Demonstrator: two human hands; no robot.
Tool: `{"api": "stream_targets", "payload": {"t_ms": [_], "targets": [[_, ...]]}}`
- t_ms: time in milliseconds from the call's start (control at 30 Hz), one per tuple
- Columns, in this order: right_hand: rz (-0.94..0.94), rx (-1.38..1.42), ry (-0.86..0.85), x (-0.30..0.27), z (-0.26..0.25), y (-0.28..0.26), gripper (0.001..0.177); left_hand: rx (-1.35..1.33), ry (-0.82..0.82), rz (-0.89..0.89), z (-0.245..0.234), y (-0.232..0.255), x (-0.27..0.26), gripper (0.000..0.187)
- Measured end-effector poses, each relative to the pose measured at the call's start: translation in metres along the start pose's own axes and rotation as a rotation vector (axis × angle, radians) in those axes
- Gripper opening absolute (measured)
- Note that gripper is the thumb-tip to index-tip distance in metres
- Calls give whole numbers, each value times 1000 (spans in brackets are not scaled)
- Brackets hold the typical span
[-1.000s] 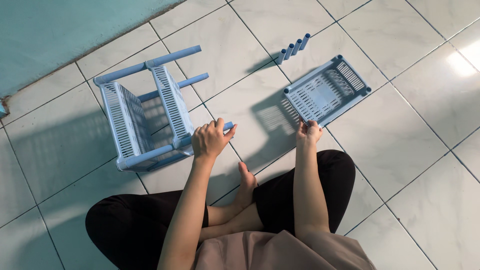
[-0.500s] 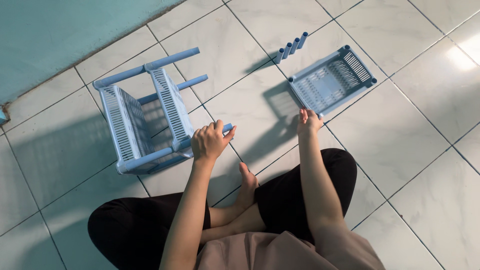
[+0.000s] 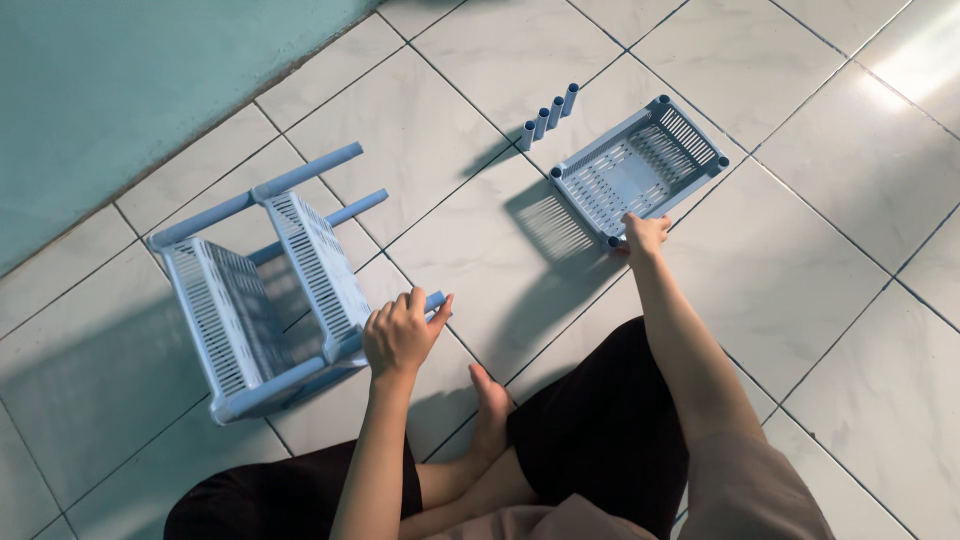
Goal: The person sits on a tiled floor and disassembles a light blue plastic stool. They remove the legs one by one and place them in a nearby basket, then detach the seat and set it aside. The process is repeated for a second stool, with all components being separated and organized.
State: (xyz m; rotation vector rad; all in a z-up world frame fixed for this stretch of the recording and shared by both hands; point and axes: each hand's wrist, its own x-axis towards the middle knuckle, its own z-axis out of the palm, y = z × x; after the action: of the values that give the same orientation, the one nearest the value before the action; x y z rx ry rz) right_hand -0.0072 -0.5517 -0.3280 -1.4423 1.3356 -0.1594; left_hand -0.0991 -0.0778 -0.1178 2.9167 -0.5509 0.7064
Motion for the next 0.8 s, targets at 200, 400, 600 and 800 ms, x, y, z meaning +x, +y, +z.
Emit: {"api": "stream_targets", "payload": {"t_ms": [200,400,600,800], "targets": [[-201,111,-186,17,-3,7,66,22,-21,17,-1,0,1,49],[-145,164,-202,25,-1,-1,70,46,-1,8,-3,4,7,48],[-72,175,-150,21,-8,-11,76,74,-5,12,-1,4,6,50],[-20,177,-107,8,-15,-16,69,72,-14,10,-2,5,6,51]]}}
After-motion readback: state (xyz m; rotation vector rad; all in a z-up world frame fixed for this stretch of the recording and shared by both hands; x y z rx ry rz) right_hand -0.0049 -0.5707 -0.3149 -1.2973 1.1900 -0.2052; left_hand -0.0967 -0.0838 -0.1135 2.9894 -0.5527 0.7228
